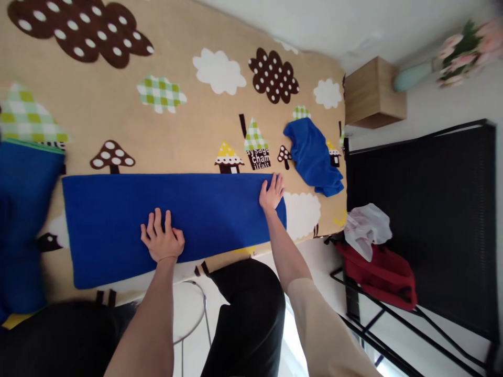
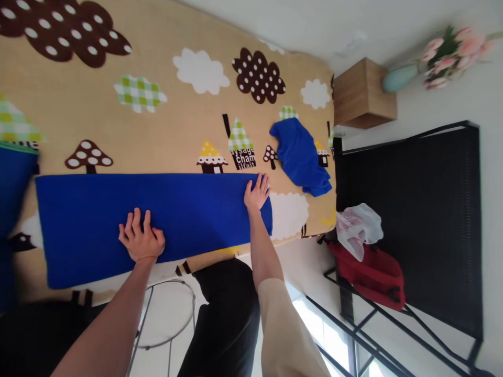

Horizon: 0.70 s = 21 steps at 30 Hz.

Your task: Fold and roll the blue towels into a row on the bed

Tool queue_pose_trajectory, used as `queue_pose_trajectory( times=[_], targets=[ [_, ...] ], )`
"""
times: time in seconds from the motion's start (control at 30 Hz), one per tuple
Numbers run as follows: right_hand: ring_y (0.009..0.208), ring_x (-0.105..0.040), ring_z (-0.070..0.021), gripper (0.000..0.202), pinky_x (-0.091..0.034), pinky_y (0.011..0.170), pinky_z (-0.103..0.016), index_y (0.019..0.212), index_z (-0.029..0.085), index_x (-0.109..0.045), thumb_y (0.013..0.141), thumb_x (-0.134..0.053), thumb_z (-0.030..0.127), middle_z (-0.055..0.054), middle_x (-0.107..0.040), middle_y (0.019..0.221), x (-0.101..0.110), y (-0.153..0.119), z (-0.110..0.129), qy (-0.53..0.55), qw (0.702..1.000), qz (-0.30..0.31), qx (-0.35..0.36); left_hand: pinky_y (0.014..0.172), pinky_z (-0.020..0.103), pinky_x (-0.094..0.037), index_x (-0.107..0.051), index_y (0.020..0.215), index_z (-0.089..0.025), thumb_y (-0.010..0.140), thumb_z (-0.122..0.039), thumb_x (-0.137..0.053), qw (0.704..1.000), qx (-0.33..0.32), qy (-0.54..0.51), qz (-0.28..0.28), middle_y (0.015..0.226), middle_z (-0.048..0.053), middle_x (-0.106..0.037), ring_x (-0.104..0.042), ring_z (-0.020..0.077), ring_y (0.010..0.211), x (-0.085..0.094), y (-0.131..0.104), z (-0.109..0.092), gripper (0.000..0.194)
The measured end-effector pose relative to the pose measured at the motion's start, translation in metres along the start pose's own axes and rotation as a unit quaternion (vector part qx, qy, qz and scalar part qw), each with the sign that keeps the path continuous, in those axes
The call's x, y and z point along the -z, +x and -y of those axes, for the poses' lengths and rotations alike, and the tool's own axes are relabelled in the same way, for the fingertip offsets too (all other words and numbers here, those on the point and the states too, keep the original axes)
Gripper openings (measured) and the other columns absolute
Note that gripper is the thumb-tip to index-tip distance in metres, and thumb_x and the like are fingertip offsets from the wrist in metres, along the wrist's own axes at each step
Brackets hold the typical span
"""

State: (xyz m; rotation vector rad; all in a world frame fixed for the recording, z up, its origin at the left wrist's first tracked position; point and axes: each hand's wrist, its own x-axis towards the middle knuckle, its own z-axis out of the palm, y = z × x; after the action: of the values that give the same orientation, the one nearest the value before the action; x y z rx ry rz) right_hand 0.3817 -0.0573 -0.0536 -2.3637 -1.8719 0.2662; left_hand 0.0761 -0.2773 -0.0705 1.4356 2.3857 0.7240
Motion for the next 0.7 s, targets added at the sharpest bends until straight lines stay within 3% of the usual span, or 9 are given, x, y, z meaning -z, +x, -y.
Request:
queue_pose_trajectory(
  times=[0.13, 0.23, 0.33, 0.4, 0.47, 0.6, 0.7],
  targets=[
    [0.153, -0.018, -0.0269, 0.063, -0.016, 0.122, -0.060, 0.157, 0.016, -0.030, 0.100, -0.026, 0.043, -0.014, -0.023, 0.166, 0.003, 0.014, -0.012, 0.012, 1.000, -0.009, 0.017, 0.123, 0.060, -0.011, -0.053, 0.146, -0.019, 0.078, -0.023, -0.054, 1.000, 0.022, -0.016, 0.015, 0.162, 0.011, -0.036, -0.027, 0.0321, 0.152, 0.001, 0.000, -0.002, 0.069],
    [0.141, -0.039, -0.0269, 0.056, -0.029, 0.118, -0.051, 0.143, 0.011, -0.052, 0.096, -0.040, 0.040, -0.018, -0.046, 0.152, 0.015, 0.037, -0.030, 0.039, 0.999, -0.021, 0.027, 0.124, 0.060, -0.011, -0.053, 0.146, -0.020, 0.078, -0.023, -0.054, 0.999, 0.030, -0.021, 0.019, 0.162, 0.010, -0.035, -0.027, 0.0313, 0.152, 0.002, 0.000, -0.002, 0.068],
    [0.113, -0.061, -0.0241, 0.045, -0.046, 0.103, -0.041, 0.121, 0.004, -0.066, 0.090, -0.050, 0.033, -0.020, -0.068, 0.123, 0.033, 0.069, -0.054, 0.068, 0.996, 0.053, 0.028, 0.125, 0.058, -0.010, -0.051, 0.148, -0.020, 0.079, -0.023, -0.054, 0.999, 0.027, -0.015, 0.028, 0.163, 0.009, -0.034, -0.026, 0.0304, 0.153, 0.002, -0.001, -0.002, 0.070],
    [0.093, -0.066, -0.0216, 0.039, -0.052, 0.091, -0.037, 0.112, 0.004, -0.071, 0.086, -0.056, 0.030, -0.018, -0.073, 0.106, 0.045, 0.087, -0.066, 0.076, 0.990, 0.115, 0.026, 0.125, 0.059, -0.009, -0.050, 0.149, -0.020, 0.079, -0.023, -0.054, 0.999, 0.028, -0.018, 0.033, 0.163, 0.009, -0.033, -0.024, 0.0306, 0.153, 0.002, -0.002, -0.001, 0.070],
    [0.082, -0.066, -0.0210, 0.034, -0.053, 0.084, -0.036, 0.105, 0.006, -0.073, 0.082, -0.061, 0.028, -0.015, -0.075, 0.095, 0.052, 0.100, -0.071, 0.068, 0.989, 0.131, 0.026, 0.125, 0.059, -0.009, -0.050, 0.149, -0.020, 0.079, -0.023, -0.054, 0.999, 0.033, -0.025, 0.034, 0.163, 0.009, -0.033, -0.024, 0.0309, 0.154, 0.002, -0.002, -0.002, 0.070],
    [0.086, -0.066, -0.0233, 0.032, -0.052, 0.088, -0.040, 0.103, 0.008, -0.073, 0.084, -0.055, 0.026, -0.016, -0.073, 0.098, 0.047, 0.098, -0.056, 0.032, 0.998, 0.059, 0.018, 0.125, 0.060, -0.008, -0.051, 0.148, -0.021, 0.078, -0.024, -0.054, 0.997, 0.045, -0.039, 0.039, 0.163, 0.009, -0.033, -0.024, 0.0316, 0.153, 0.003, -0.001, -0.002, 0.070],
    [0.114, -0.060, -0.0289, 0.042, -0.045, 0.102, -0.049, 0.123, 0.009, -0.065, 0.091, -0.045, 0.027, -0.020, -0.066, 0.123, 0.034, 0.066, -0.032, -0.016, 0.998, -0.054, 0.019, 0.125, 0.060, -0.008, -0.051, 0.148, -0.020, 0.078, -0.024, -0.054, 0.998, 0.046, -0.037, 0.039, 0.163, 0.009, -0.033, -0.024, 0.0316, 0.153, 0.003, -0.001, -0.002, 0.070]
  ],
)
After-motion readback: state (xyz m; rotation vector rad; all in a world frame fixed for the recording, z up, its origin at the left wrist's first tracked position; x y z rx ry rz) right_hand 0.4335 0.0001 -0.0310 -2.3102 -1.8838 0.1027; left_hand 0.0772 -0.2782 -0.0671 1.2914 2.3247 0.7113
